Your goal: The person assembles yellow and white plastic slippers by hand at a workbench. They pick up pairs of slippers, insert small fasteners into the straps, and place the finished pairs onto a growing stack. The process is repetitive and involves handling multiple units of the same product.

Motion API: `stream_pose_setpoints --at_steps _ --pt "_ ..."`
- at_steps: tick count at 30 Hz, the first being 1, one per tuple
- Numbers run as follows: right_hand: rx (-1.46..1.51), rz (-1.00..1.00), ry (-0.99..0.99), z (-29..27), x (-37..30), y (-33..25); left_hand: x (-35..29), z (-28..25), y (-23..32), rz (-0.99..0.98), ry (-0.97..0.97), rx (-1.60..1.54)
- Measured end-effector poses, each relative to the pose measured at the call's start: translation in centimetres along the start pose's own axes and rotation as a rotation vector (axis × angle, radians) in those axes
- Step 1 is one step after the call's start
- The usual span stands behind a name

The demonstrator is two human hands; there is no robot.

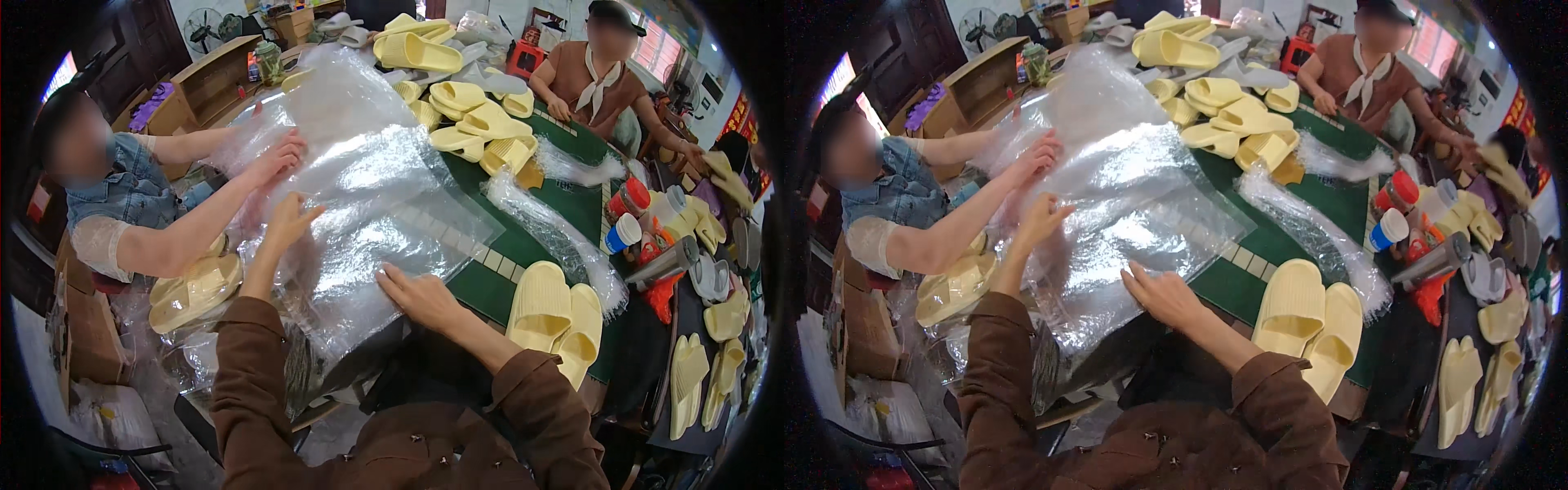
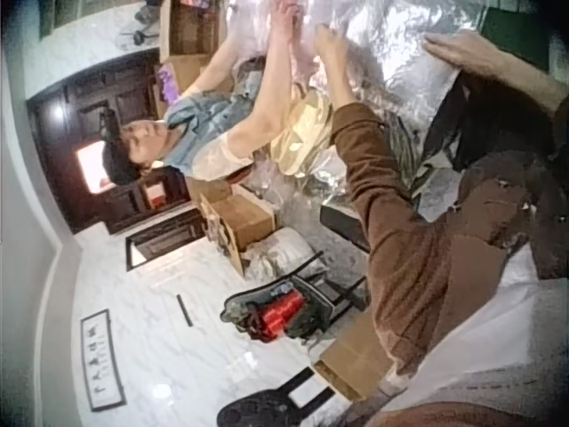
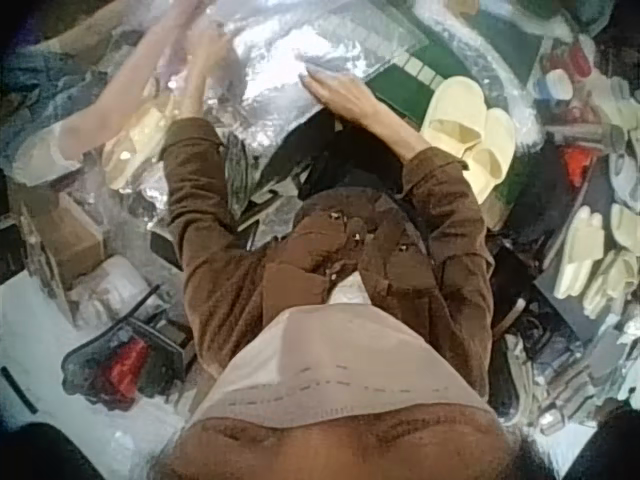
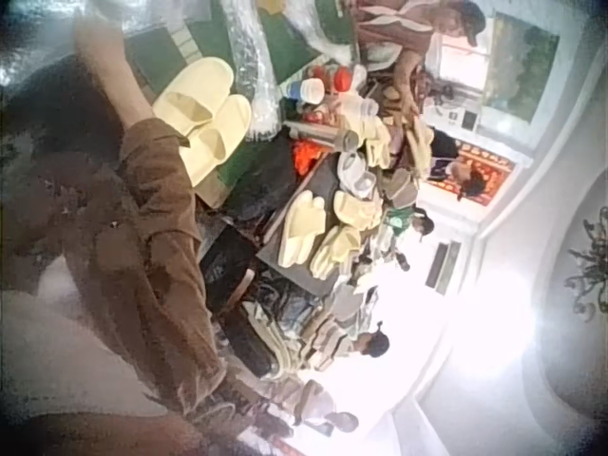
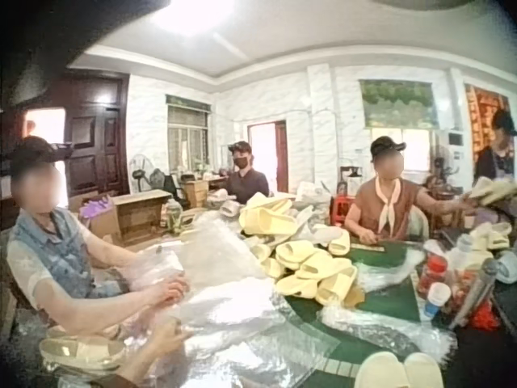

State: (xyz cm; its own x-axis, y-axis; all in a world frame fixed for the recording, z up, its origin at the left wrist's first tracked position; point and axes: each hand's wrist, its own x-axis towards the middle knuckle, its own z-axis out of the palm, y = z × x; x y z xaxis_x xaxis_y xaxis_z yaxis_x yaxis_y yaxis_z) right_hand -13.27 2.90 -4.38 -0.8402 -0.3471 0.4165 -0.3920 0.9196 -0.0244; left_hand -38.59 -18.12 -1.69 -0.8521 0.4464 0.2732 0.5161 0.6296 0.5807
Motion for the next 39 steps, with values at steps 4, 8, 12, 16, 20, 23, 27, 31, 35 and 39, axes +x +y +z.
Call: stream_pose_setpoints --at_steps 4,8,12,16,20,23,27,31,35,39 --pt "0.022 0.030 -0.036 -0.9 0.9 0.7 2.1 0.8 -0.1 0.049 -0.020 0.019" --pt "0.142 0.102 0.057 -4.4 2.6 -0.4 7.9 -5.4 -0.2 0.368 0.429 0.311" --pt "0.172 0.417 0.108 -9.4 0.4 -0.6 10.4 -8.6 2.3 0.294 0.753 0.920" --pt "0.204 0.592 0.120 -14.6 -6.0 0.5 10.1 -7.3 1.0 0.307 0.599 0.926" --pt "0.190 0.675 0.188 -17.1 -13.5 1.5 11.3 -4.9 -3.0 -0.115 0.277 0.290" --pt "0.498 1.025 0.243 -19.8 -17.2 0.9 11.4 -4.7 -5.2 -0.067 0.232 0.357" --pt "0.645 1.239 0.496 -18.9 -24.2 0.7 12.2 -2.2 -4.7 0.005 0.217 0.455" --pt "0.415 1.274 0.444 -19.4 -26.7 -0.2 12.1 -0.8 -4.4 0.054 0.220 0.534" --pt "0.094 1.129 0.295 -19.9 -28.4 -1.5 11.1 0.8 -5.1 0.101 0.224 0.606" --pt "-0.045 1.239 0.238 -19.4 -29.7 -2.1 8.0 2.4 -6.4 0.158 0.237 0.697"
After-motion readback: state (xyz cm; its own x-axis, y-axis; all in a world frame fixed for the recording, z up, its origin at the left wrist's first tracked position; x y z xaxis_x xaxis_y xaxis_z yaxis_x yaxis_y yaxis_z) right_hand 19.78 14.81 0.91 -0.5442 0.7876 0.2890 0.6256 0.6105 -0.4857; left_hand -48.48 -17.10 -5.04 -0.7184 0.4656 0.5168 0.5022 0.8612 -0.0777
